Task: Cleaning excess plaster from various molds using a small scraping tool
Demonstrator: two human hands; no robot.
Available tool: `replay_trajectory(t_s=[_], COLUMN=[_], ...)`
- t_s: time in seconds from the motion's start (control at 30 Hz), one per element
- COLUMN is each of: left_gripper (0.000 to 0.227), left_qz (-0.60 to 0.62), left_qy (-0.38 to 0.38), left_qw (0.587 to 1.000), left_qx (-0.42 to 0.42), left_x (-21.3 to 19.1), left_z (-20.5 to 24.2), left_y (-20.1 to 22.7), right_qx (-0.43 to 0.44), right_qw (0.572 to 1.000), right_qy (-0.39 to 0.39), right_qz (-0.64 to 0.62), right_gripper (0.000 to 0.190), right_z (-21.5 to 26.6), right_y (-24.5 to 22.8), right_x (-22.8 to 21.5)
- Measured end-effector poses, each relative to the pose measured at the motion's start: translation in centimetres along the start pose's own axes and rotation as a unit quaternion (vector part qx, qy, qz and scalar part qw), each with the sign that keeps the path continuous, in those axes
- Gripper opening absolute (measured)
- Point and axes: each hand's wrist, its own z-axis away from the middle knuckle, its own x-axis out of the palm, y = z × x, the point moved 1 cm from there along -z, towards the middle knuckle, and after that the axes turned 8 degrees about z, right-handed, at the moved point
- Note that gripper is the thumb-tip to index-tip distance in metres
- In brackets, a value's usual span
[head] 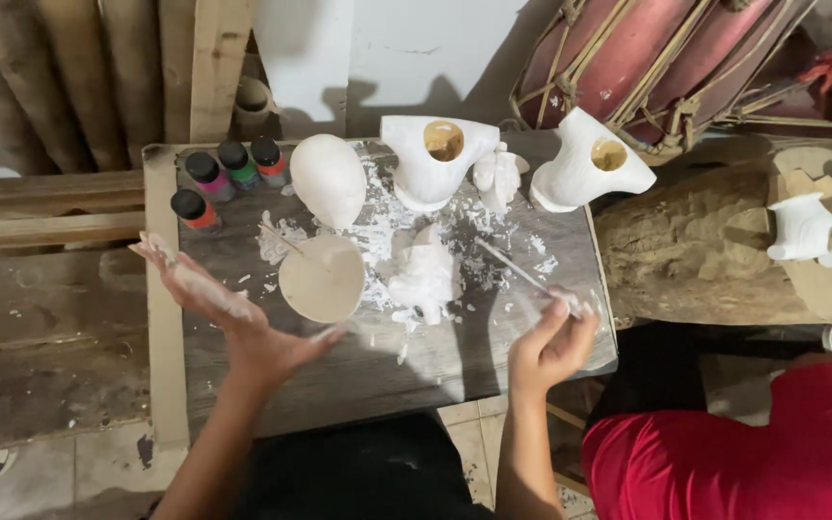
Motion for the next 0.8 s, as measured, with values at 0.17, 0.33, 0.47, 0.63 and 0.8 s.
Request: replay_trajectory(t_s=[0.17, 0.33, 0.47, 0.63, 0.8], left_gripper=[0.104, 0.117, 0.113, 0.105, 0.100], left_qz=[0.092, -0.054, 0.138, 0.333, 0.524], left_qy=[0.023, 0.059, 0.089, 0.091, 0.096], left_qw=[0.994, 0.976, 0.969, 0.938, 0.840], left_qx=[0.062, 0.202, 0.182, 0.040, -0.100], left_x=[0.3, -0.5, -0.2, -0.6, -0.2], left_z=[-0.8, -1.0, -2.5, -1.8, -1.6], left_y=[-0.8, -4.2, -2.7, -0.5, -0.1], right_qx=[-0.143, -0.267, -0.225, -0.236, -0.295], right_qw=[0.988, 0.956, 0.974, 0.951, 0.871], right_qy=[0.049, 0.097, 0.038, -0.107, -0.385], right_qz=[0.039, 0.076, -0.005, -0.167, -0.070], right_gripper=[0.010, 0.010, 0.027, 0.014, 0.012], right_z=[1.9, 2.6, 4.3, 2.6, -1.4], right_y=[-0.4, -3.7, -4.9, -8.6, -13.0], right_x=[-0.5, -0.5, 1.1, 5.8, 9.2])
